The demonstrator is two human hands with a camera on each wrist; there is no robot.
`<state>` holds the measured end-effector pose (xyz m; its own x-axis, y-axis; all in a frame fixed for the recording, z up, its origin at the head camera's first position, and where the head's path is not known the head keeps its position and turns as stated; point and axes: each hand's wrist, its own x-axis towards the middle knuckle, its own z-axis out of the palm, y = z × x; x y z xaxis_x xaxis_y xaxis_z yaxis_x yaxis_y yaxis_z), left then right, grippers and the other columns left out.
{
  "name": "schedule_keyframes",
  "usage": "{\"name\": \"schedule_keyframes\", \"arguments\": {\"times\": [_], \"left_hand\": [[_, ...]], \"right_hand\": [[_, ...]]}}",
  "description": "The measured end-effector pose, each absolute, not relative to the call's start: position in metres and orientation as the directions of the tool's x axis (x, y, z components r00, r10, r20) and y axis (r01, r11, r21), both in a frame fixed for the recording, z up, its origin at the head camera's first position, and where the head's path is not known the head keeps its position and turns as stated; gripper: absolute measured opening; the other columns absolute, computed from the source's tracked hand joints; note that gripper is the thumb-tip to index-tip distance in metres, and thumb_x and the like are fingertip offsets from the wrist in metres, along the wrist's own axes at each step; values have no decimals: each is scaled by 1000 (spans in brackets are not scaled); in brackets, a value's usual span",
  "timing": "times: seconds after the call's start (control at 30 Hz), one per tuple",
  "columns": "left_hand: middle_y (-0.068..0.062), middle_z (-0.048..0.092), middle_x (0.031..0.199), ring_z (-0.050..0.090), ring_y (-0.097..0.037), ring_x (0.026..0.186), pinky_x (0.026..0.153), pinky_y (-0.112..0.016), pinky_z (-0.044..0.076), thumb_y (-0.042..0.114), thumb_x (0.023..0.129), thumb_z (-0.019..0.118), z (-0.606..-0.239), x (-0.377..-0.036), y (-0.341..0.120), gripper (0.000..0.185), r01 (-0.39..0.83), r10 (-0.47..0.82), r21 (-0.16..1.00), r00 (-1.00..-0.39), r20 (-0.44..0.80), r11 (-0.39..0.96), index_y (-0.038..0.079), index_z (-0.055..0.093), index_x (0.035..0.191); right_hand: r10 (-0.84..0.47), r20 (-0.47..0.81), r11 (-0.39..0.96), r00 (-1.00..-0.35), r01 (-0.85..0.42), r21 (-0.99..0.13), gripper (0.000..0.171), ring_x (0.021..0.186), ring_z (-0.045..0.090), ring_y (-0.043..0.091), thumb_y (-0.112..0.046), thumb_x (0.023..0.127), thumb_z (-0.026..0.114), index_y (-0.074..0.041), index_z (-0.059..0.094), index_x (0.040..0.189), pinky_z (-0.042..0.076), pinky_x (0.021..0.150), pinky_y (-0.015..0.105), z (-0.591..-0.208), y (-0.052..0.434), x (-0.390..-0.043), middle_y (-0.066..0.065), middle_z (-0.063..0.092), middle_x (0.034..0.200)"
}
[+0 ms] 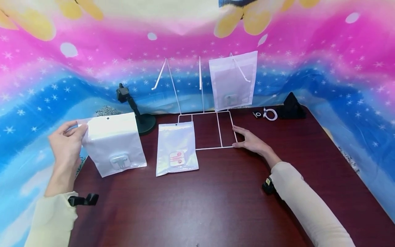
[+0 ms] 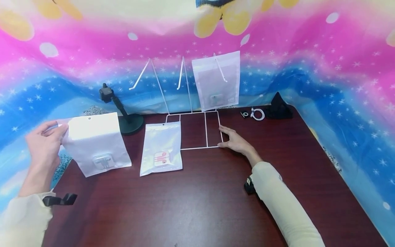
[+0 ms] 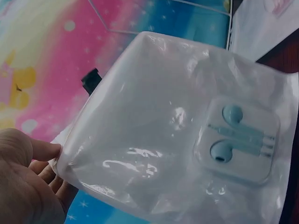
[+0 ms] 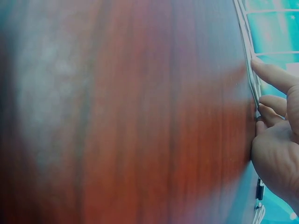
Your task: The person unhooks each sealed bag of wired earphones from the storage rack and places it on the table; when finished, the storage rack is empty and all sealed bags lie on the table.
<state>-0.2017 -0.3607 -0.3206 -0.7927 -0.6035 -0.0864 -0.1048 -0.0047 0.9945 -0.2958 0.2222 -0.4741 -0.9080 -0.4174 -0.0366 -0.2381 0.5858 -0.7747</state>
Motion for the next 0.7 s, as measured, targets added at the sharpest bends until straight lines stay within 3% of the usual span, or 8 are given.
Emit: {"name": "schedule_keyframes", "arguments": {"times": [0.1, 0.27, 0.37, 0.7], "left_hand": [[15, 66, 95, 63, -1, 85, 66, -9, 50, 24, 88, 85, -328, -211, -367, 53, -120, -604, 992, -793, -77, 31, 21, 68, 138], [18, 72, 78, 66, 0, 73, 59, -14, 51, 17, 91, 82, -344, -227, -377, 30, -90, -574, 996, -817, -59, 26, 21, 74, 119], [18, 72, 78, 65, -2, 73, 58, -16, 51, 16, 93, 80, -354, -234, -383, 25, -106, -558, 994, -826, -79, 17, 22, 73, 116], [24, 63, 87, 57, -4, 89, 79, -24, 46, 36, 101, 69, -393, -254, -387, 31, -296, -524, 922, -842, -127, 252, 29, 62, 131]], "right_hand": [[-416, -38, 586, -909, -236, -775, 81, 158, 13, 38, -16, 95, 77, -2, 33, 161, 16, 125, 58, -475, 222, -297, 18, 22, 171], [-413, -31, 579, -910, -236, -780, 80, 158, 14, 38, -14, 94, 77, -2, 34, 161, 17, 125, 57, -477, 222, -298, 18, 22, 171], [-413, -29, 578, -910, -237, -781, 80, 158, 14, 38, -14, 94, 77, -1, 33, 161, 17, 125, 57, -477, 222, -297, 18, 22, 171], [-406, -34, 582, -913, -230, -780, 81, 158, 14, 38, -15, 94, 76, -2, 33, 161, 16, 125, 57, -475, 222, -295, 17, 23, 171]]}}
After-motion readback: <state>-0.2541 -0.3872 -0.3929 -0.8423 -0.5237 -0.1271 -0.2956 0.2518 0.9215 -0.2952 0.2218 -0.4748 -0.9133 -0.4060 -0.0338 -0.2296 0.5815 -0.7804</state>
